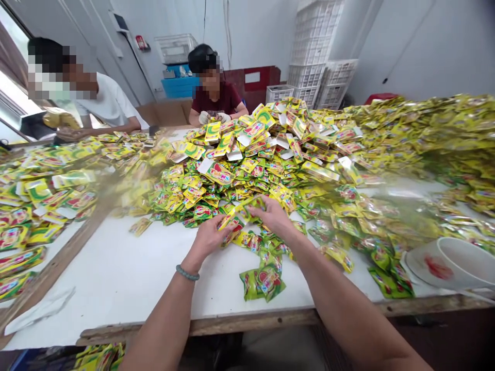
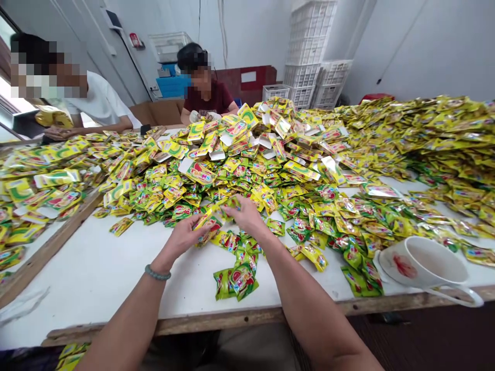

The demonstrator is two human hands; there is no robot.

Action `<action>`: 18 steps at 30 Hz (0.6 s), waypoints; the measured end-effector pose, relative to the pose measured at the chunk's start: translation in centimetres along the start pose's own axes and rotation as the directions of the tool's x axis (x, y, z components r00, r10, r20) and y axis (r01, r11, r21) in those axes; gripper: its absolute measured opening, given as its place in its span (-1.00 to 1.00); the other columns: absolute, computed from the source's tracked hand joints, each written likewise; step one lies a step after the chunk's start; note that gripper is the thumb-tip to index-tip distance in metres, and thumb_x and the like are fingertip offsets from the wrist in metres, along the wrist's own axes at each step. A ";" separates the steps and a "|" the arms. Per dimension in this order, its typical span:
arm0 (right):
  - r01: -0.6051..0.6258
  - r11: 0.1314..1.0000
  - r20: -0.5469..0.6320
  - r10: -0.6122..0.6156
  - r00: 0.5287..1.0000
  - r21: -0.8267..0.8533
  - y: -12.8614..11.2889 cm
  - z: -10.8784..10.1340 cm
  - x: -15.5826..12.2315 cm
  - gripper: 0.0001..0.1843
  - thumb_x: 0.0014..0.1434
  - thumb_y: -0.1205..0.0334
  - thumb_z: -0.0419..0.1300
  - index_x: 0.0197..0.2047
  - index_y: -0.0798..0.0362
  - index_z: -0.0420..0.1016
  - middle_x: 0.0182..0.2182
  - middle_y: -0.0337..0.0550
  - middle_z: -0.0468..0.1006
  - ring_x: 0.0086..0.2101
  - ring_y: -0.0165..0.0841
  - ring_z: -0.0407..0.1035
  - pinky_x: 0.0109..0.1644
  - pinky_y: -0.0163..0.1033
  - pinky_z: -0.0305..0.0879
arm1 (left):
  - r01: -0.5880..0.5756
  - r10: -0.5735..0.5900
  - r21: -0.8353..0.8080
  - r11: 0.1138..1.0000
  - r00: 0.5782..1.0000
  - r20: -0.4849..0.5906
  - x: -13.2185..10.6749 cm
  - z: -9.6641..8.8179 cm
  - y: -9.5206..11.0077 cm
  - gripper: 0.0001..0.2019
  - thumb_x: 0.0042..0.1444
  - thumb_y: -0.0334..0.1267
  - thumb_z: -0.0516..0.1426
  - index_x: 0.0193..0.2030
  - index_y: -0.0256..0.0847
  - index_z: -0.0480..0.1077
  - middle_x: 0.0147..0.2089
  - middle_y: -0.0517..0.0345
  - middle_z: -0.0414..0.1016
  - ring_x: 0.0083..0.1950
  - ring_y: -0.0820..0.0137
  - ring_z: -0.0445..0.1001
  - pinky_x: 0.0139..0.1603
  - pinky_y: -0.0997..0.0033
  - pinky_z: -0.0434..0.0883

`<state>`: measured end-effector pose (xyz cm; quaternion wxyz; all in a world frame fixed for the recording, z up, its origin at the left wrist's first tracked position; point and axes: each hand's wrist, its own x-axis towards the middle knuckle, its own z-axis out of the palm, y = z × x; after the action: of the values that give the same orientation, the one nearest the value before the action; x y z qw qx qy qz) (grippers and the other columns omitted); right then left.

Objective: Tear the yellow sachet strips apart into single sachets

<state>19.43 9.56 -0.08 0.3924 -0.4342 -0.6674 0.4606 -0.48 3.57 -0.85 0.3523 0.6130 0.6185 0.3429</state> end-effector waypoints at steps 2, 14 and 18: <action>-0.014 0.995 -0.103 0.025 0.994 0.103 -0.1 0.3 0.1 -0.68 0.07 0.00 0.23 -0.21 0.05 0.45 -0.37 -0.23 0.54 -0.35 -0.35 0.37 -0.22 -0.25 0.29 | 0.037 -0.027 -0.186 0.982 0.998 0.056 0.0 0.2 0.1 -0.59 -0.01 0.02 0.24 -0.11 -0.21 0.52 -0.20 0.07 0.60 -0.19 0.23 0.51 -0.23 0.39 0.37; 0.054 0.998 0.087 -0.053 0.995 -0.016 0.2 0.2 0.1 -0.74 0.03 0.09 0.27 -0.23 0.04 0.51 -0.36 -0.25 0.55 -0.28 -0.31 0.38 -0.15 -0.22 0.29 | 0.191 -0.090 -0.578 0.793 0.976 0.198 -0.7 0.9 0.2 -0.50 -0.12 -0.04 0.35 -0.05 -0.25 0.51 -0.19 0.06 0.63 -0.26 0.29 0.58 -0.19 0.34 0.49; 0.091 0.983 0.022 -0.089 0.996 -0.159 0.5 1.6 -0.1 -0.80 0.07 0.15 0.27 -0.23 0.03 0.50 -0.35 -0.23 0.53 -0.29 -0.32 0.36 -0.13 -0.22 0.26 | 0.215 -0.117 -0.588 0.780 0.973 0.200 -0.8 1.1 0.4 -0.51 -0.13 -0.09 0.37 -0.06 -0.27 0.50 -0.22 0.05 0.64 -0.29 0.31 0.59 -0.23 0.38 0.49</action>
<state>18.12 9.10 -1.02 0.3717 -0.4302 -0.7240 0.3905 0.68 2.80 -1.02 0.6049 0.4353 0.4991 0.4422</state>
